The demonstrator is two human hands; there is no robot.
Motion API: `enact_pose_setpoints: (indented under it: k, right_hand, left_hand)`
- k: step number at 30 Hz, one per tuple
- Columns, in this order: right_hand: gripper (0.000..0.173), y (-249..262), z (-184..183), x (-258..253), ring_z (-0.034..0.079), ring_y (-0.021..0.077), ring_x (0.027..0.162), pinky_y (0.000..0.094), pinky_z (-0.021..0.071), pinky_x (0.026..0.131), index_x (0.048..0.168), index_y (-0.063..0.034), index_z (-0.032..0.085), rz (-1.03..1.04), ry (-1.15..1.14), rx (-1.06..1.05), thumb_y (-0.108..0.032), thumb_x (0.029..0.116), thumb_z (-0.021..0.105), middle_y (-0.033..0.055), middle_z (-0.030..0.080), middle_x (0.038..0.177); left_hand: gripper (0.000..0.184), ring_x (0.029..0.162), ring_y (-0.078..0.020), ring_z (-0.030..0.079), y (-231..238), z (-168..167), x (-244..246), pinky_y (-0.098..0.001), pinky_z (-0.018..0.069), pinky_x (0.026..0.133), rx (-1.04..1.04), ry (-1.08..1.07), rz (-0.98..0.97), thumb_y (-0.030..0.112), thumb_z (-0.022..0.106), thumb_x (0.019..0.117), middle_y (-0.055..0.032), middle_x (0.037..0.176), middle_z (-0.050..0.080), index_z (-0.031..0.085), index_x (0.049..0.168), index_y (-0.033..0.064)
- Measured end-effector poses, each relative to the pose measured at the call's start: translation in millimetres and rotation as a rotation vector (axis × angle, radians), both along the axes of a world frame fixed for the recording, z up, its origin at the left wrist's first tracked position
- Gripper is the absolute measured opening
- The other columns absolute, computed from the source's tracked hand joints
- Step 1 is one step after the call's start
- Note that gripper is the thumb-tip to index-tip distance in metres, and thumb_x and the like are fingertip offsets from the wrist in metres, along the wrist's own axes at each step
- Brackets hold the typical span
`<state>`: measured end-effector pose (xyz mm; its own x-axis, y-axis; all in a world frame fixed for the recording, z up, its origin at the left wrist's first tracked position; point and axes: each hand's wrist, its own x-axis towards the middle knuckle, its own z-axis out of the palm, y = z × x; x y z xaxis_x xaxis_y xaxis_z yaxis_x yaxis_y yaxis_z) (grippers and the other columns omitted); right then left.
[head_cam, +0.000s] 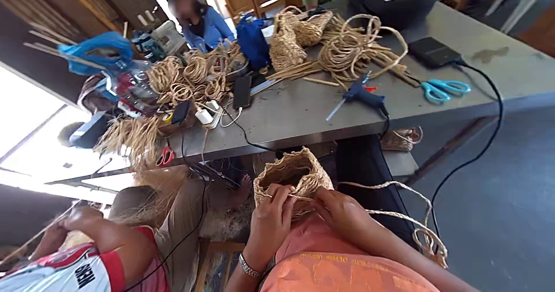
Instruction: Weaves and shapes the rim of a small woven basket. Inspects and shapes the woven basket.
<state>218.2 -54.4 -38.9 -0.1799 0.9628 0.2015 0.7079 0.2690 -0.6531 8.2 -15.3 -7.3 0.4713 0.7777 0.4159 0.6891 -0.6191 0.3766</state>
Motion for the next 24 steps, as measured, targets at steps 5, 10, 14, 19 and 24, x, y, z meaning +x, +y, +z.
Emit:
enact_pose_setpoints:
  k: [5,10,14,19,24]
  right_hand:
    - [0.027,1,33,18,0.071,0.0320,0.077,0.0557,0.0583,0.072,0.110,-0.0022,0.064,0.008,0.077,0.072,-0.025,0.1066,0.049,0.0139,0.070,0.082]
    - [0.023,2,51,30,0.069,0.0240,0.070,0.0476,0.0580,0.063,0.102,-0.0073,0.066,-0.034,0.030,0.270,-0.025,0.1053,0.052,0.0073,0.067,0.078]
    - [0.022,3,36,31,0.070,0.0242,0.075,0.0490,0.0585,0.067,0.106,-0.0077,0.066,-0.065,0.027,0.180,-0.026,0.1048,0.054,0.0073,0.069,0.082]
    - [0.023,7,42,31,0.068,0.0193,0.082,0.0412,0.0586,0.073,0.110,-0.0091,0.068,-0.055,0.063,0.204,-0.027,0.1044,0.055,0.0054,0.068,0.090]
    - [0.020,13,63,31,0.063,0.0182,0.081,0.0344,0.0551,0.071,0.109,-0.0100,0.071,-0.104,0.015,0.312,-0.022,0.1020,0.057,0.0047,0.065,0.089]
  left_hand:
    - [0.029,0.089,-0.0152,0.070,22,40,-3,-0.0373,0.0602,0.077,-0.044,0.048,-0.064,0.033,0.058,0.1038,-0.0067,0.113,0.071,0.073,0.114,0.0102]
    - [0.026,0.086,-0.0071,0.067,32,63,-3,-0.0318,0.0592,0.076,-0.192,-0.011,-0.161,0.036,0.061,0.1026,0.0002,0.109,0.069,0.072,0.111,0.0138]
    - [0.024,0.082,-0.0068,0.067,40,36,2,-0.0307,0.0593,0.074,-0.310,-0.083,-0.157,0.032,0.062,0.1028,0.0000,0.105,0.070,0.070,0.115,0.0135]
    - [0.041,0.055,-0.0101,0.059,42,32,3,-0.0303,0.0550,0.050,-0.392,-0.170,-0.133,0.033,0.061,0.1035,-0.0005,0.108,0.070,0.055,0.143,0.0280]
    - [0.030,0.053,-0.0078,0.058,41,33,2,-0.0277,0.0537,0.048,-0.385,-0.177,-0.159,0.036,0.057,0.1054,0.0019,0.101,0.069,0.062,0.133,0.0253]
